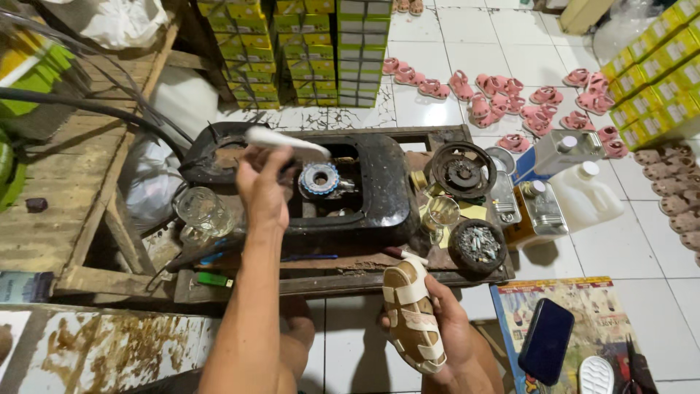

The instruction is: The person heats a white slipper sole on a gas burner, then uses a curved metal tool to scrape and smooth the edges of the slipper. The person repeats this process for multiple slippers, placing finished ones on a nearby shelf.

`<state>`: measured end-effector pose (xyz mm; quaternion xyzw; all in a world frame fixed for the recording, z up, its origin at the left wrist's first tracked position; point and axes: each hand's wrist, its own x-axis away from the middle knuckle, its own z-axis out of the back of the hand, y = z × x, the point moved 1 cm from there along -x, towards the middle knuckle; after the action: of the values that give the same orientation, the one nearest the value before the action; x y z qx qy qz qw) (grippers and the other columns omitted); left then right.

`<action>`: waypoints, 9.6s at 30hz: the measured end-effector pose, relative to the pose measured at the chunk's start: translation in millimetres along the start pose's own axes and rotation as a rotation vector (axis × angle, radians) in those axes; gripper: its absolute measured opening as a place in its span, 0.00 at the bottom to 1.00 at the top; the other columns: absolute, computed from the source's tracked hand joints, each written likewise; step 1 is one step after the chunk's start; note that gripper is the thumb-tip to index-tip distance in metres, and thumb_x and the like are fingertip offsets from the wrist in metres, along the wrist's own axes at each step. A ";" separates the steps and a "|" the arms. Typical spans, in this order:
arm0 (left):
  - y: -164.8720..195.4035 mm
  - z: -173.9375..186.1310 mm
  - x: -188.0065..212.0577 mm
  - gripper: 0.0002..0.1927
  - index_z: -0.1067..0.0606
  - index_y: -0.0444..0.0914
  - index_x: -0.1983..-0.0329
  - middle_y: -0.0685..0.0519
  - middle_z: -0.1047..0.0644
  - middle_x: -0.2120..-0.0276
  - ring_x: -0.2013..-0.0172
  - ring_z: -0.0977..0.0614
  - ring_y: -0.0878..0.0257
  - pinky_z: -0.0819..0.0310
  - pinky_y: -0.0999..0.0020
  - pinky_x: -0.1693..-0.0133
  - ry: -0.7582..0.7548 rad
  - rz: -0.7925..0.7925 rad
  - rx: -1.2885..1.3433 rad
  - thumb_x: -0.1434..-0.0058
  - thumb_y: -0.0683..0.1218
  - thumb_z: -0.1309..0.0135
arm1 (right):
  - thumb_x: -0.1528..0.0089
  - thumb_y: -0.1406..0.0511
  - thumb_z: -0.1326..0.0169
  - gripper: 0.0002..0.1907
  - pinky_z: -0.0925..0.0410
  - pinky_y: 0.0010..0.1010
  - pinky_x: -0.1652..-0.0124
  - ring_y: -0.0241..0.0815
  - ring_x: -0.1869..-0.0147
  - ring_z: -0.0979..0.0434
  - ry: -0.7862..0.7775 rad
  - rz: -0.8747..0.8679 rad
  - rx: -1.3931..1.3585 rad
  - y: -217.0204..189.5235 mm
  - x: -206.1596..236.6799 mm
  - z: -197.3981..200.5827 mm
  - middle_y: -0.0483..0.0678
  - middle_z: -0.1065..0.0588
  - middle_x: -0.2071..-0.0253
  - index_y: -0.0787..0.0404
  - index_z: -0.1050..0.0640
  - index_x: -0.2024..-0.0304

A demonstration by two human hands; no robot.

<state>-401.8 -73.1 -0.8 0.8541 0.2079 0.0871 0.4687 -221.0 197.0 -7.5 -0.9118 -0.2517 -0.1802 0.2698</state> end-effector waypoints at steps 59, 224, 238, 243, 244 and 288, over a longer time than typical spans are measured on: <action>33.3 63.7 167.8 0.23 0.31 0.36 0.41 0.44 0.19 0.53 0.55 0.16 0.57 0.19 0.61 0.55 -0.046 0.584 0.331 0.35 0.52 0.47 | 0.41 0.53 0.32 0.22 0.47 0.49 0.45 0.52 0.48 0.36 -0.080 1.002 2.176 -30.5 -337.5 -178.1 0.52 0.20 0.51 0.60 0.16 0.52; 125.0 84.3 460.6 0.23 0.39 0.38 0.28 0.34 0.34 0.28 0.32 0.26 0.50 0.30 0.55 0.29 -0.571 0.076 -0.023 0.16 0.54 0.71 | 0.29 0.54 0.59 0.30 0.34 0.52 0.43 0.58 0.34 0.31 -0.076 -0.133 -0.164 164.7 240.6 17.3 0.59 0.32 0.35 0.62 0.38 0.28; 156.4 93.6 444.4 0.21 0.41 0.38 0.26 0.34 0.34 0.28 0.30 0.28 0.44 0.31 0.57 0.31 -0.756 -0.181 -0.499 0.14 0.53 0.69 | 0.43 0.68 0.32 0.41 0.26 0.51 0.42 0.63 0.36 0.25 -0.102 0.834 1.039 172.9 252.7 9.1 0.67 0.30 0.37 0.66 0.36 0.31; 161.3 102.6 427.0 0.29 0.34 0.36 0.27 0.38 0.20 0.54 0.58 0.23 0.51 0.23 0.61 0.48 -0.433 0.311 -0.581 0.24 0.54 0.67 | 0.45 0.69 0.33 0.37 0.27 0.50 0.42 0.65 0.36 0.23 -0.303 1.000 1.269 156.2 244.4 14.3 0.70 0.28 0.41 0.65 0.33 0.35; 157.2 102.5 423.2 0.30 0.33 0.36 0.25 0.36 0.20 0.55 0.58 0.21 0.50 0.23 0.61 0.50 -0.497 0.516 -0.500 0.23 0.56 0.67 | 0.44 0.65 0.31 0.37 0.28 0.51 0.40 0.65 0.36 0.24 -0.424 1.044 1.347 146.8 242.3 17.2 0.69 0.28 0.42 0.64 0.33 0.37; 62.6 141.3 569.7 0.26 0.19 0.31 0.50 0.63 0.29 0.74 0.75 0.37 0.77 0.46 0.79 0.74 -0.271 0.859 -0.234 0.24 0.57 0.58 | 0.48 0.76 0.33 0.27 0.28 0.35 0.47 0.42 0.46 0.23 0.115 0.148 0.991 155.2 300.5 64.6 0.51 0.29 0.51 0.67 0.28 0.49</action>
<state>175.7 38.0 -51.8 0.8079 -0.2389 0.1839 0.5064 120.7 230.4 18.7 -0.6780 -0.2264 -0.0694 0.6959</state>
